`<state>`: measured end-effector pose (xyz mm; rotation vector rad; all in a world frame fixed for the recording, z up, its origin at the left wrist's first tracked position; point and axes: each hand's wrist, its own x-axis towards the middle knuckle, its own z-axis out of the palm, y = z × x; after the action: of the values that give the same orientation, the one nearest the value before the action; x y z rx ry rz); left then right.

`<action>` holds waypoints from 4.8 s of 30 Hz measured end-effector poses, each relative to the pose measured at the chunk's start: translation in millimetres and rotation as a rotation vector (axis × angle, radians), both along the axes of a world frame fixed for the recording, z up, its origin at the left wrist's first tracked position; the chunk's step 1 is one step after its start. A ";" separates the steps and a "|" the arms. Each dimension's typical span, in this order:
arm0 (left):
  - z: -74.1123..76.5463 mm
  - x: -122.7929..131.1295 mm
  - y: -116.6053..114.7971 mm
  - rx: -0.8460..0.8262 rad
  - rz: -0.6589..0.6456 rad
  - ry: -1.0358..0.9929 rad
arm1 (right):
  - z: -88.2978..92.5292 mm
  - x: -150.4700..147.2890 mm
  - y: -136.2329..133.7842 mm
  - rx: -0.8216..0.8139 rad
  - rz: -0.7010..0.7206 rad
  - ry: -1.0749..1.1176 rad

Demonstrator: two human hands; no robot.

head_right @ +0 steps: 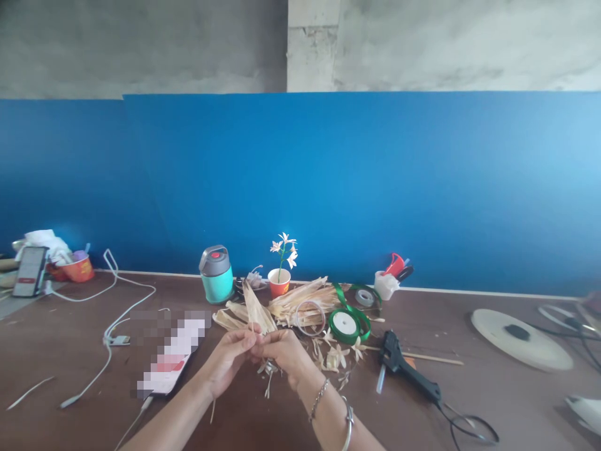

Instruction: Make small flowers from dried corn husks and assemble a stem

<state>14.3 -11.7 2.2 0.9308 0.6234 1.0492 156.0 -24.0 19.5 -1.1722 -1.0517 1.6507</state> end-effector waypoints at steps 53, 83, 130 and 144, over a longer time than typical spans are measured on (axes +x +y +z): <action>1.2 -12.6 16.3 -0.258 0.447 -0.299 | 4.9 3.8 5.0 0.100 -0.207 -0.386; 1.0 -0.4 3.3 -0.095 0.271 -0.186 | 10.3 0.7 1.5 0.112 -0.115 -0.289; 2.8 0.5 -0.9 0.015 -0.033 0.334 | 22.9 9.9 -12.3 0.977 0.127 -0.692; 0.6 -1.0 3.7 0.055 0.136 0.503 | 10.8 7.4 -9.6 1.111 0.084 -0.979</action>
<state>13.2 -8.1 2.8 1.2273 1.0897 0.9572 163.3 -33.6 30.3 -1.0732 -2.2088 0.2111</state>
